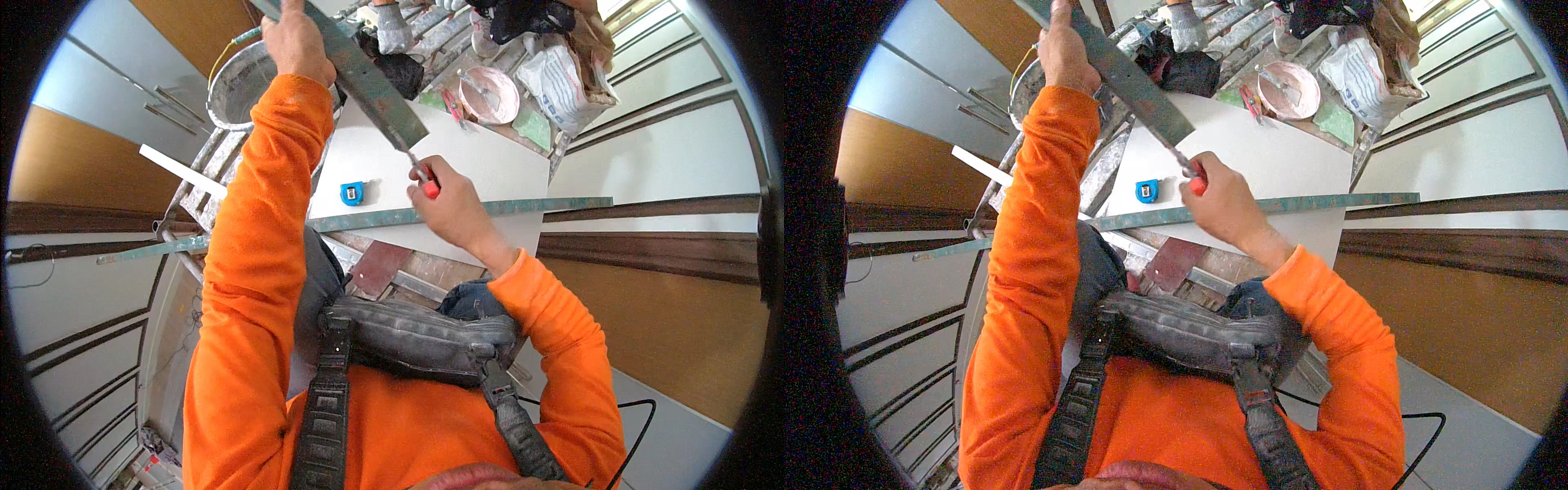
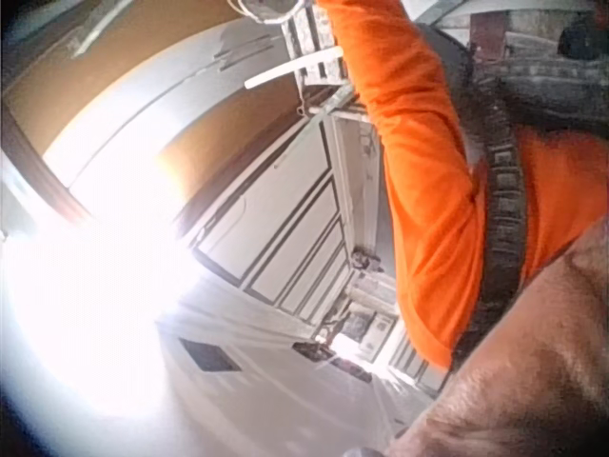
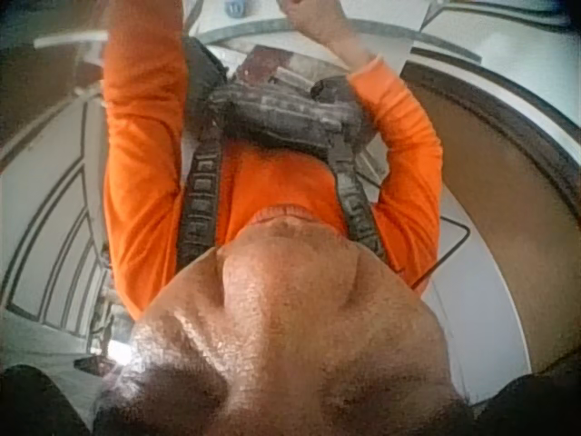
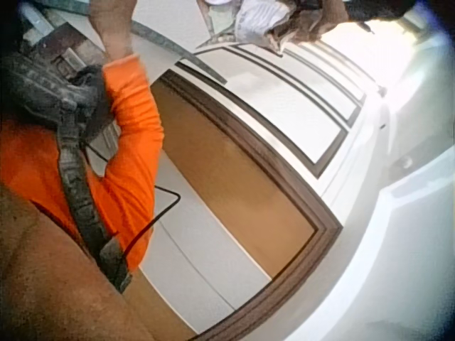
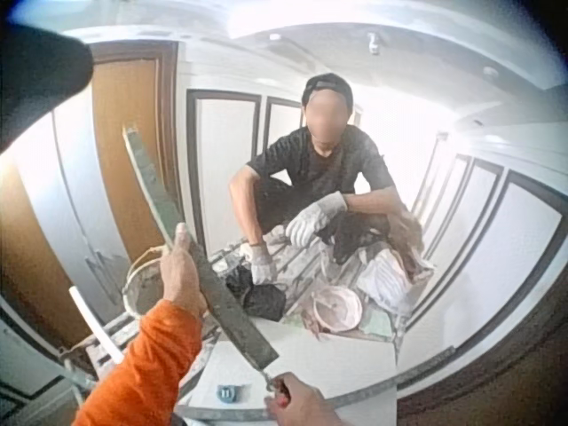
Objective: The person uses shears to cut a curved metal profile and then measures a piece of white material with a tape measure.
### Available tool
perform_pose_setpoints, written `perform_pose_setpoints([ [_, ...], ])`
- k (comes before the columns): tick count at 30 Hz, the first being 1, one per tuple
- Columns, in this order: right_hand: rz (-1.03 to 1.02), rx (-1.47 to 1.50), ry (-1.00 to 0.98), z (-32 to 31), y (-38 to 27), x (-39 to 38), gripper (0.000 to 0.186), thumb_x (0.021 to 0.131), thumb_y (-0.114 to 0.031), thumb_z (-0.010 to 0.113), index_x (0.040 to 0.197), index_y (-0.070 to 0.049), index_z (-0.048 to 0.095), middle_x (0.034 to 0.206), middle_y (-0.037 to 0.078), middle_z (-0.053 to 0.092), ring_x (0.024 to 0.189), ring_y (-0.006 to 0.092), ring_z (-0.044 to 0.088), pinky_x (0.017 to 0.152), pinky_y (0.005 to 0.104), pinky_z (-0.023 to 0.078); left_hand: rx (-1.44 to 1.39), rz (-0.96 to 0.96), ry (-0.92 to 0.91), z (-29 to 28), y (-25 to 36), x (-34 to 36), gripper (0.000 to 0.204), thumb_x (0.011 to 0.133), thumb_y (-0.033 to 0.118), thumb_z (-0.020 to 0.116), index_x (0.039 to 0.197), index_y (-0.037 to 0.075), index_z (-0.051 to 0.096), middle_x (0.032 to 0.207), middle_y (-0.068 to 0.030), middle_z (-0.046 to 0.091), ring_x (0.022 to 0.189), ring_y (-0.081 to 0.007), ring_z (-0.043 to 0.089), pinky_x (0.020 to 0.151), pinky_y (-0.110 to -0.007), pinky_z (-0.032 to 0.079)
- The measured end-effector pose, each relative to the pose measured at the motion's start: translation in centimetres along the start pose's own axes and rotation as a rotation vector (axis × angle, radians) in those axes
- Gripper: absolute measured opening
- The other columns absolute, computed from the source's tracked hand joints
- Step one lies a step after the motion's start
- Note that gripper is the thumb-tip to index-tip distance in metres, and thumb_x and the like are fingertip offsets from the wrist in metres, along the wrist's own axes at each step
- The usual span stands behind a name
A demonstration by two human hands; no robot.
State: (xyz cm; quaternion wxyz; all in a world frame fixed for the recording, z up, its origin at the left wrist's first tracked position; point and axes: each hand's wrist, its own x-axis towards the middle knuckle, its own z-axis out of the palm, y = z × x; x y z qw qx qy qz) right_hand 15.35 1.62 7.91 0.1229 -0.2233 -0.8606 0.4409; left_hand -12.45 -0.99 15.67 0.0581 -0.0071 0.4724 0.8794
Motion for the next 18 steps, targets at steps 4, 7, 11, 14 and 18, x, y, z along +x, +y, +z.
perform_pose_setpoints([
  [4, -0.111, 0.015, 0.031, -0.8, -1.5, 0.2, 0.041, 0.083, -0.011, 0.068, 0.119, 0.001, 0.055, 0.106, 0.024, 0.065, 0.095, 0.0398, 0.067, 0.084, 0.0443, 0.053, -0.061, -0.101, -0.058, -1.3, 0.3, 2.2, 0.039, 0.097, 0.055, 0.062, 0.077, 0.021, 0.056, 0.058, 0.0034, 0.047, 0.047, -0.0148, 0.047, 0.046, -0.032, 0.039],
  [7, -0.086, -0.057, 0.072, -1.1, -0.9, -0.3, 0.044, 0.081, -0.007, 0.068, 0.122, 0.001, 0.054, 0.108, 0.023, 0.064, 0.098, 0.0378, 0.066, 0.087, 0.0431, 0.053, -0.093, -0.091, -0.164, -2.4, 0.8, 3.2, 0.042, 0.096, 0.057, 0.061, 0.078, 0.02, 0.057, 0.058, 0.0017, 0.047, 0.048, -0.0159, 0.049, 0.047, -0.032, 0.042],
  [11, -0.065, 0.063, 0.069, -2.2, 0.7, -0.1, 0.042, 0.083, -0.005, 0.07, 0.123, 0.002, 0.059, 0.109, 0.022, 0.068, 0.1, 0.0357, 0.069, 0.091, 0.0397, 0.055, -0.096, -0.074, -0.114, -2.3, 3.0, 2.7, 0.046, 0.098, 0.059, 0.058, 0.083, 0.016, 0.057, 0.064, -0.0009, 0.05, 0.053, -0.0177, 0.054, 0.049, -0.032, 0.047],
  [14, -0.13, 0.082, 0.037, -2.8, 0.0, 0.3, 0.041, 0.088, -0.011, 0.072, 0.126, 0.002, 0.063, 0.111, 0.021, 0.07, 0.1, 0.0325, 0.07, 0.089, 0.0381, 0.055, -0.197, -0.062, -0.201, -2.5, 2.9, 3.1, 0.046, 0.1, 0.059, 0.054, 0.096, 0.014, 0.056, 0.076, -0.0022, 0.055, 0.059, -0.0179, 0.057, 0.053, -0.034, 0.05],
  [18, -0.009, 0.224, -0.11, -3.0, -0.2, 0.0, 0.038, 0.09, -0.014, 0.067, 0.124, 0.003, 0.065, 0.099, 0.014, 0.072, 0.091, 0.0218, 0.069, 0.085, 0.0328, 0.054, -0.355, -0.089, -0.497, -4.4, 2.2, 5.8, 0.053, 0.105, 0.058, 0.041, 0.11, 0.006, 0.052, 0.085, -0.0094, 0.054, 0.072, -0.0212, 0.052, 0.066, -0.039, 0.051],
])
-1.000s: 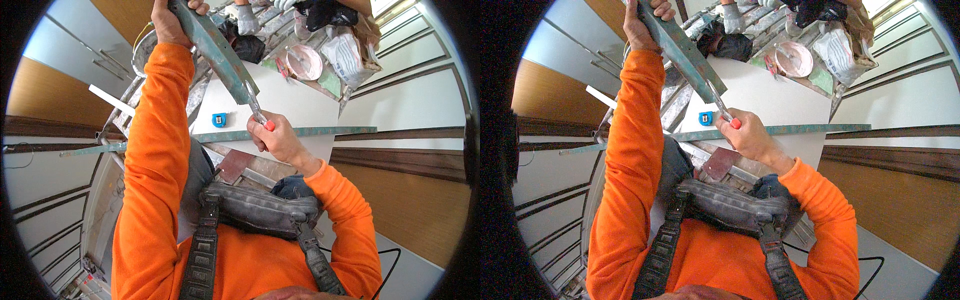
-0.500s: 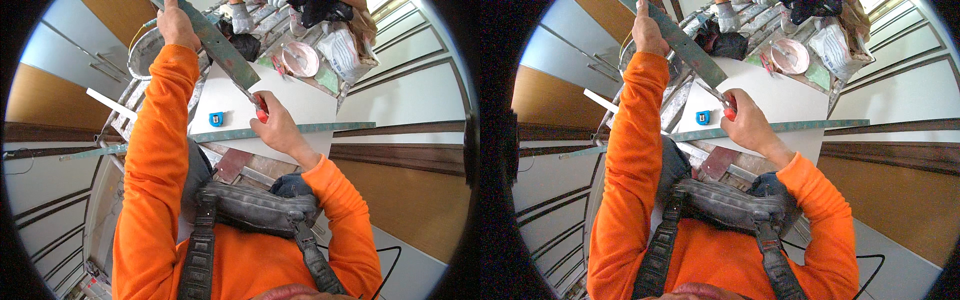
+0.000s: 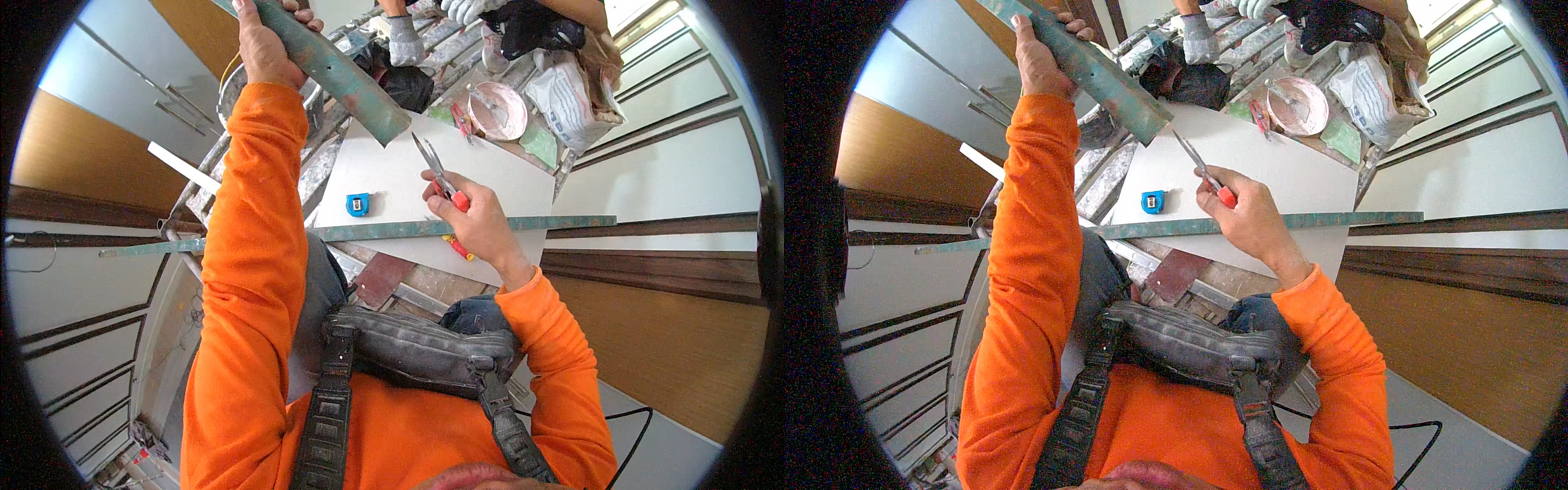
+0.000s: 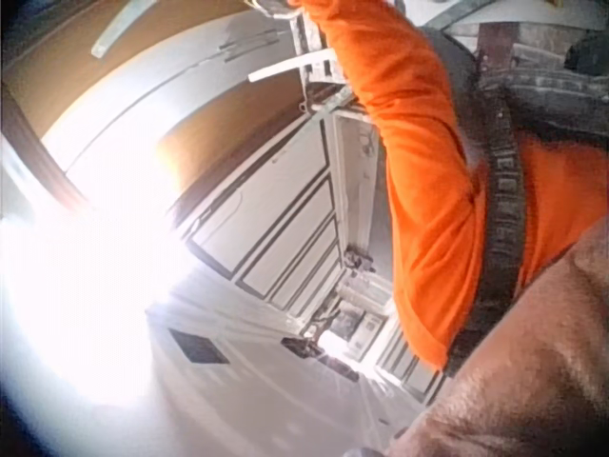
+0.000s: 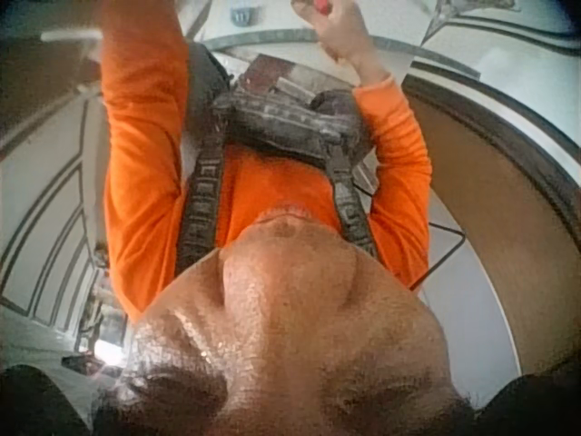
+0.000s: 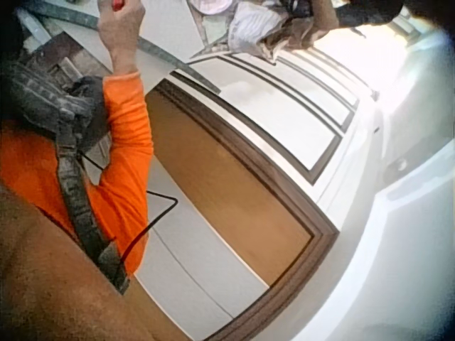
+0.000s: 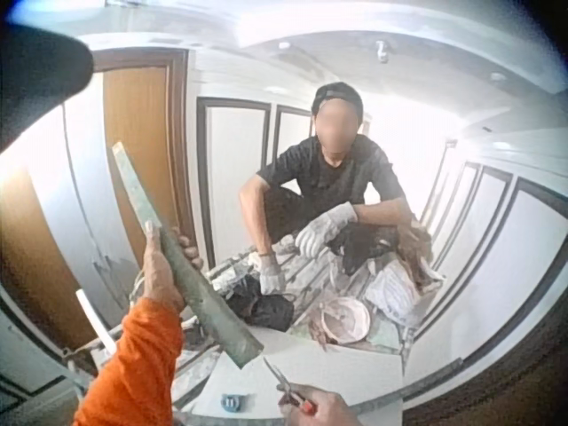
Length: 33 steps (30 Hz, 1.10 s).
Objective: The person uses shears to cut a curved metal profile and then measures a piece of white material with a tape measure.
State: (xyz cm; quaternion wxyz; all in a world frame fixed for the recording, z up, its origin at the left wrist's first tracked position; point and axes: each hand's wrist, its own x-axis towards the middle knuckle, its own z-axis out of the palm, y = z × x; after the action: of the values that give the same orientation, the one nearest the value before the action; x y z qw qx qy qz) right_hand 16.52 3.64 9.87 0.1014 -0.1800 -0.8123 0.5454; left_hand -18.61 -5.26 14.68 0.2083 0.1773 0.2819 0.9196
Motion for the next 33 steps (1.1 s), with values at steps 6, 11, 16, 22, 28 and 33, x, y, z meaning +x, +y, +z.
perform_pose_setpoints([
  [6, 0.077, 0.225, -0.132, -0.3, -0.9, 0.3, 0.036, 0.089, -0.014, 0.063, 0.12, 0.003, 0.068, 0.087, 0.006, 0.067, 0.08, 0.014, 0.062, 0.078, 0.0282, 0.051, -0.067, -0.022, -0.118, 0.6, -0.3, -0.2, 0.051, 0.104, 0.057, 0.045, 0.109, 0.008, 0.052, 0.085, -0.0092, 0.056, 0.069, -0.0212, 0.056, 0.062, -0.038, 0.053],
  [11, 0.103, 0.281, -0.19, 0.2, -1.4, 0.3, 0.033, 0.091, -0.016, 0.061, 0.117, 0.003, 0.068, 0.086, 0.006, 0.067, 0.08, 0.0135, 0.062, 0.077, 0.0283, 0.051, -0.061, -0.073, 0.068, 4.3, -1.5, -2.3, 0.052, 0.099, 0.062, 0.052, 0.11, 0.012, 0.053, 0.079, -0.0034, 0.056, 0.06, -0.0166, 0.054, 0.055, -0.032, 0.05],
  [16, 0.089, 0.289, -0.198, 0.5, -1.9, 0.5, 0.033, 0.094, -0.021, 0.061, 0.117, 0.002, 0.066, 0.087, 0.006, 0.067, 0.081, 0.012, 0.062, 0.076, 0.0274, 0.051, -0.005, -0.021, 0.049, 4.9, -1.9, -2.7, 0.051, 0.1, 0.061, 0.052, 0.11, 0.011, 0.052, 0.078, -0.0044, 0.055, 0.06, -0.0167, 0.054, 0.054, -0.032, 0.05],
  [22, 0.124, 0.372, -0.247, 0.8, -2.4, 0.5, 0.033, 0.096, -0.024, 0.062, 0.116, 0.002, 0.066, 0.089, 0.003, 0.066, 0.079, 0.0109, 0.06, 0.072, 0.0262, 0.049, -0.008, -0.024, -0.012, 4.8, -1.5, -2.7, 0.051, 0.101, 0.061, 0.051, 0.111, 0.011, 0.052, 0.077, -0.0038, 0.053, 0.059, -0.0161, 0.053, 0.053, -0.032, 0.048],
  [28, 0.147, 0.303, -0.237, 1.6, -1.9, 0.5, 0.033, 0.099, -0.025, 0.057, 0.119, 0.0, 0.064, 0.086, 0.002, 0.064, 0.075, 0.0101, 0.056, 0.066, 0.0259, 0.046, 0.004, -0.062, -0.065, 5.8, -1.3, -3.5, 0.051, 0.101, 0.061, 0.051, 0.113, 0.012, 0.052, 0.077, -0.0032, 0.053, 0.059, -0.0154, 0.052, 0.053, -0.031, 0.047],
  [33, 0.108, 0.239, -0.251, 2.0, -2.1, 0.3, 0.025, 0.101, -0.026, 0.057, 0.106, -0.002, 0.063, 0.078, 0.0, 0.06, 0.069, 0.0092, 0.054, 0.062, 0.0258, 0.046, 0.025, -0.045, -0.066, 5.3, -1.6, -3.4, 0.052, 0.1, 0.062, 0.052, 0.114, 0.011, 0.051, 0.077, -0.0029, 0.052, 0.058, -0.0153, 0.052, 0.053, -0.031, 0.046],
])
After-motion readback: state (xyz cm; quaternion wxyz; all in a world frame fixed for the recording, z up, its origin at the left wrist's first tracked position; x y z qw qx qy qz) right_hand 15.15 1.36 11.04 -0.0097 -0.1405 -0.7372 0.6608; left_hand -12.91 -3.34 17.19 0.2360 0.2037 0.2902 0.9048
